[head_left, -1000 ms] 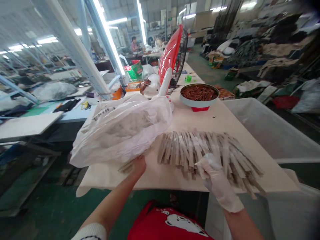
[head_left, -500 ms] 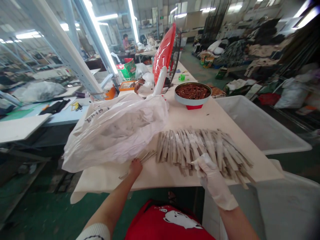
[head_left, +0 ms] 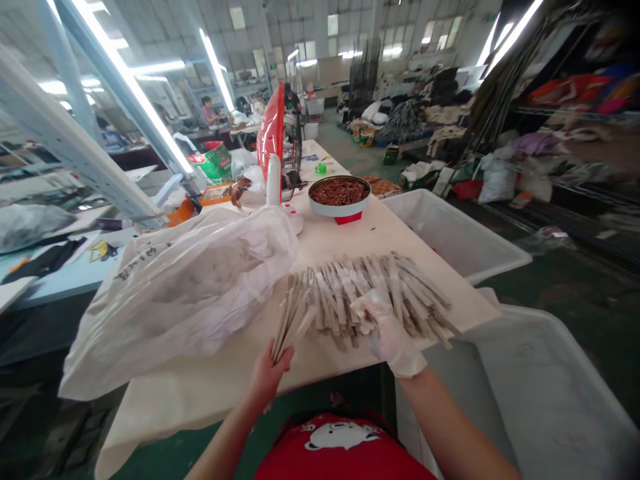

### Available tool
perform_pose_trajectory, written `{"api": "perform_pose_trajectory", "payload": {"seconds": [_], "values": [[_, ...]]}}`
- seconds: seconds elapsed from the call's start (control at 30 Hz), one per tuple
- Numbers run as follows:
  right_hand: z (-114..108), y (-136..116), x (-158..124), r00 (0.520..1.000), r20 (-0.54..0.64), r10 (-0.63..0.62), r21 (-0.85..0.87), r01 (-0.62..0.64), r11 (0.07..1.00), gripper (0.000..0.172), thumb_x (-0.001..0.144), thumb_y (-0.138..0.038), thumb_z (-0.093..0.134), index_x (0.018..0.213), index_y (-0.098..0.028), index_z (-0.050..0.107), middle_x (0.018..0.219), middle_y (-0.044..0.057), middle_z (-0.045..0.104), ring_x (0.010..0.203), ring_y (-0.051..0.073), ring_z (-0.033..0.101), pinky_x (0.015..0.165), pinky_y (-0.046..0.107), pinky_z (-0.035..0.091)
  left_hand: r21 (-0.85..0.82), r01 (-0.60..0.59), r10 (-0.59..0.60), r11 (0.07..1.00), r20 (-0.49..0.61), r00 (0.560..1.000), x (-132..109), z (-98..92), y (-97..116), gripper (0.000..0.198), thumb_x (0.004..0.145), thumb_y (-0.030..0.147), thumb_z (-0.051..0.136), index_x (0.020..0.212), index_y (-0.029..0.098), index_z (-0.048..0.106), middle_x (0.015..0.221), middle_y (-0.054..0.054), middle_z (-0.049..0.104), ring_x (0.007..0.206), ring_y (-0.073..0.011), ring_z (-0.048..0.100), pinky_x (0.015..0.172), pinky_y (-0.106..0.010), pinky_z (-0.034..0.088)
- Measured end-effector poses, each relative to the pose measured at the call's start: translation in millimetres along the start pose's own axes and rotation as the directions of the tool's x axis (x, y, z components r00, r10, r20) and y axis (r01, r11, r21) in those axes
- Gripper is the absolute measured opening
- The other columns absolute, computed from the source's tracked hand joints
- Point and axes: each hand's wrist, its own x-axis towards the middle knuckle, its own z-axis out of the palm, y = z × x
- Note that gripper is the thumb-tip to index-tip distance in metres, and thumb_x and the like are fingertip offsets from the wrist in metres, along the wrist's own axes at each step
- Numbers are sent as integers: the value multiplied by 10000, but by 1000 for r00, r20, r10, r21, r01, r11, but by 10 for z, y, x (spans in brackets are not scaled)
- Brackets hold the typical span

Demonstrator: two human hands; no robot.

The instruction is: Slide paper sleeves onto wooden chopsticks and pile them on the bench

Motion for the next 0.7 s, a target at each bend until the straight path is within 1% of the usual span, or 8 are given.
{"api": "perform_pose_trajectory", "payload": {"seconds": [0.03,0.1,0.17,0.23,0.33,0.47,0.6,0.7], "values": [[3,-26,7,1000,12,1,18,-1,1000,211,694,-358,680,699,-160,608,576,-46,492,424,32,303,367,165,253,-122,-11,17,992,47,999,-58,-6,208,280,815,444,454,836,173,520,615,7,540,590,-156,549,554,-247,422],[-7,-70,21,1000,23,-5,37,4,999,207,707,-364,669,716,-166,611,566,-48,490,422,36,310,370,167,265,-253,-24,64,967,150,987,-146,-29,569,265,772,434,513,798,171,521,576,32,498,530,-126,500,502,-222,389],[-43,-107,27,999,15,-46,8,46,999,208,720,-378,661,722,-175,615,570,-41,507,457,51,366,403,170,310,-301,-26,92,953,208,974,-190,-53,829,230,751,395,531,784,168,518,566,43,475,502,-104,462,471,-205,359],[-87,-150,10,996,1,-94,-73,94,993,218,728,-395,656,711,-182,617,573,-30,526,510,74,425,457,183,358,-296,-41,112,954,226,968,-190,-63,989,197,751,363,517,776,168,508,566,44,466,495,-97,444,463,-200,346],[-127,-253,-56,992,-32,-122,-249,110,962,289,732,-451,640,639,-180,605,523,-26,505,504,92,430,466,211,361,-169,-131,164,977,202,965,-146,-48,1105,182,761,355,501,777,174,505,587,36,479,528,-109,454,501,-213,354],[-164,-375,-121,968,-49,-248,-391,210,896,318,709,-462,654,556,-190,591,518,-18,516,569,128,478,556,251,405,85,-243,231,966,132,964,-117,-2,1157,189,774,369,493,726,186,495,642,16,516,610,-138,486,560,-233,333],[-200,-303,-120,966,-68,-249,-434,196,879,197,667,-391,708,697,-198,685,686,9,644,741,184,560,738,309,446,156,-269,252,950,123,960,-118,59,1221,164,775,342,484,714,190,494,692,0,549,657,-155,511,596,-245,334],[-119,-139,-141,989,-10,-150,-317,139,938,179,663,-350,723,768,-206,700,813,18,679,831,197,576,832,334,433,100,-249,239,963,110,965,-62,123,1293,161,770,339,485,710,190,484,677,2,542,642,-150,509,576,-240,338]]}}
